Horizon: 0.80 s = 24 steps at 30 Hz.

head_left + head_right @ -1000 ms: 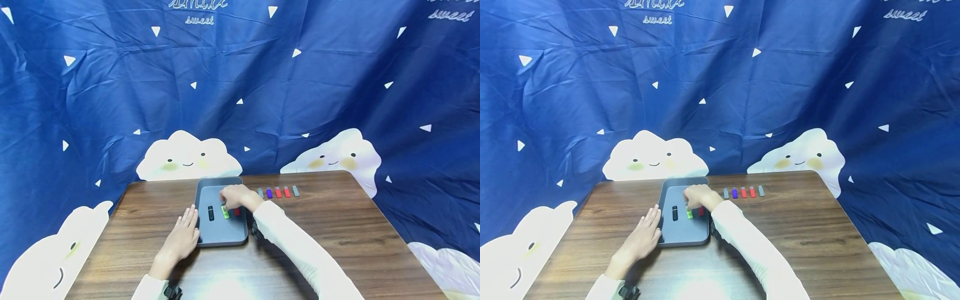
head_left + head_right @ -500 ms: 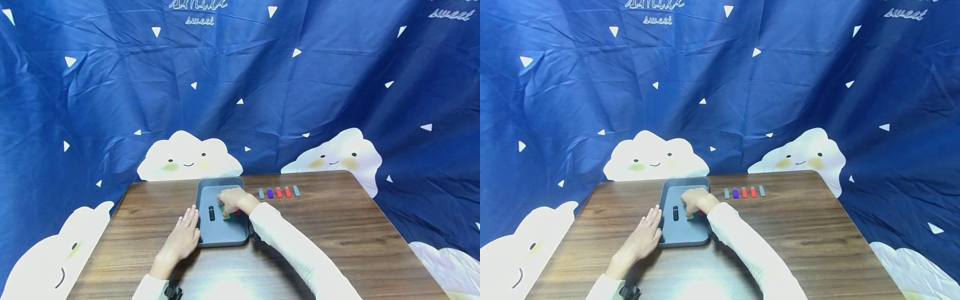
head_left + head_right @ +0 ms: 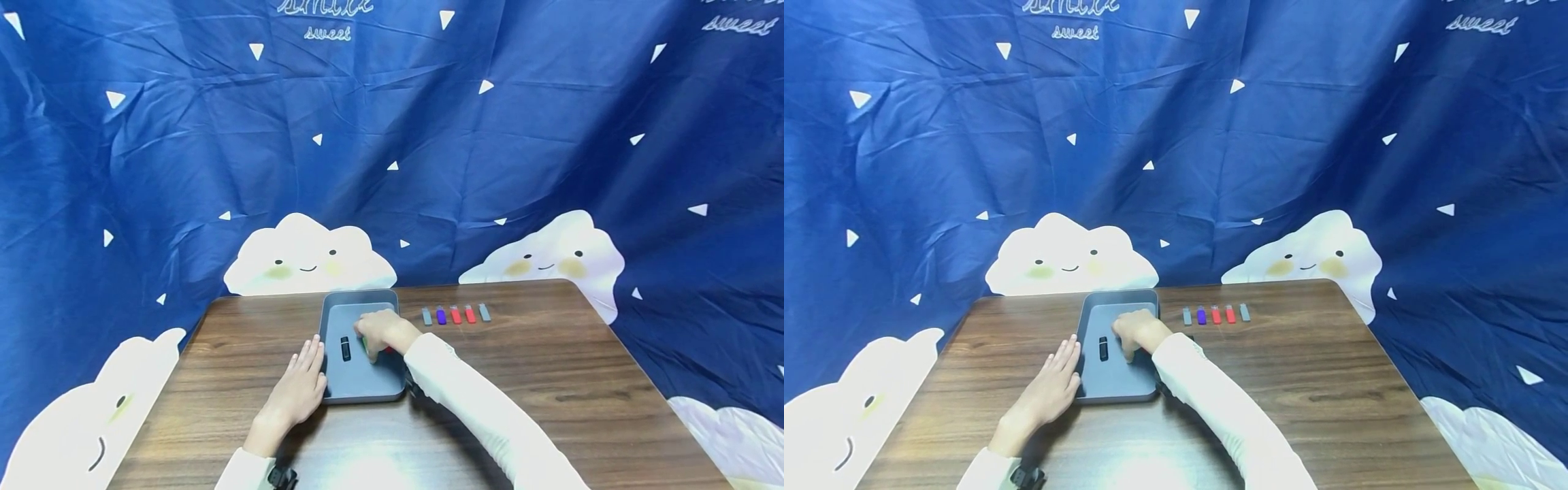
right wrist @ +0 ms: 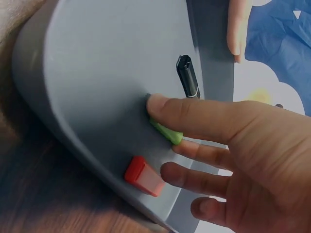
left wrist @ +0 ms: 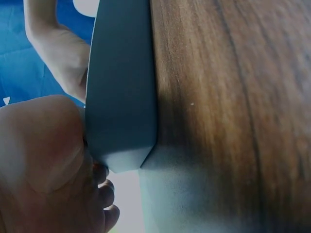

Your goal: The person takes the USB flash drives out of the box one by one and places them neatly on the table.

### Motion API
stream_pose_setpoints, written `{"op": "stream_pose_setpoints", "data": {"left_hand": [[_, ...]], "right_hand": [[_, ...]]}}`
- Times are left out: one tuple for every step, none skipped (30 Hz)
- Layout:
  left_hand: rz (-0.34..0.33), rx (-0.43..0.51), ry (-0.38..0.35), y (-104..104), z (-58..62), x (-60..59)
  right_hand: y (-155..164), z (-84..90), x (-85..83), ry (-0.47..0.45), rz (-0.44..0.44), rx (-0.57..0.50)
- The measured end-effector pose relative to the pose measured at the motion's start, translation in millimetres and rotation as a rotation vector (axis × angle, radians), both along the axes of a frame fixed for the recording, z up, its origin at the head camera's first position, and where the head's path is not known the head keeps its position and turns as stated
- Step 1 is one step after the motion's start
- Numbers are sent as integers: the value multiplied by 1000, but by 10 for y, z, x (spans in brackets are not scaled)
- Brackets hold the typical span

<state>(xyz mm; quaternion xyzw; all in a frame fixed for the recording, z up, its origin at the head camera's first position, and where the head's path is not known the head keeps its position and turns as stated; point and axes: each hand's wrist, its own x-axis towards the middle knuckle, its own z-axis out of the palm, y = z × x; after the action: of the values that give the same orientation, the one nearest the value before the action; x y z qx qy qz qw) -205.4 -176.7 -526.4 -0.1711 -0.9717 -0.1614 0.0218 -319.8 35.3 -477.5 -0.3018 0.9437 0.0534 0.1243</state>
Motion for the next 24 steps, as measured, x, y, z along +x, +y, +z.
{"op": "stream_pose_setpoints", "data": {"left_hand": [[2,-1,0,1,1,1],[2,2,2,1,2,1],[4,1,1,2,1,0],[2,2,4,2,-2,-2],[2,1,3,3,-4,-1],[1,7,5,3,-7,-1],[1,2,3,4,-11,-2],[2,-2,0,4,-19,-5],[2,-5,-2,3,-23,-5],[0,-6,-2,2,-28,-5],[2,-9,-5,3,-31,-4],[1,-5,-5,3,-34,-6],[2,-8,-8,4,-33,-5],[1,-3,-5,6,-31,-6],[1,-2,-5,10,-24,-3],[2,-3,-8,12,-21,-4],[3,-2,-11,14,-19,-7],[4,-3,-13,13,-20,-10],[6,-6,-15,12,-19,-11],[8,-6,-15,9,-21,-14],[10,-9,-18,5,-23,-15],[9,-4,-14,1,-23,-14],[9,-4,-13,-2,-24,-14],[9,-4,-12,-4,-22,-13]], "right_hand": [[3,-8,-8,5,3,1],[8,-13,-14,10,7,1],[12,-20,-19,15,11,1],[16,-25,-22,17,13,-1],[21,-31,-25,20,15,-4],[26,-37,-27,21,18,-7],[32,-43,-28,21,20,-12],[38,-47,-27,20,21,-18],[44,-53,-28,19,23,-24],[50,-58,-29,18,24,-30],[56,-63,-30,19,26,-33],[60,-65,-31,21,28,-35],[64,-68,-30,23,29,-35],[67,-69,-30,25,31,-34],[68,-68,-30,29,33,-32],[69,-66,-29,32,34,-30],[70,-62,-27,36,35,-29],[71,-58,-24,40,36,-30],[72,-55,-21,41,38,-31],[73,-52,-20,42,40,-35],[74,-52,-22,46,42,-40],[77,-51,-21,49,43,-46],[78,-51,-22,53,45,-51],[80,-55,-25,59,50,-54]]}}
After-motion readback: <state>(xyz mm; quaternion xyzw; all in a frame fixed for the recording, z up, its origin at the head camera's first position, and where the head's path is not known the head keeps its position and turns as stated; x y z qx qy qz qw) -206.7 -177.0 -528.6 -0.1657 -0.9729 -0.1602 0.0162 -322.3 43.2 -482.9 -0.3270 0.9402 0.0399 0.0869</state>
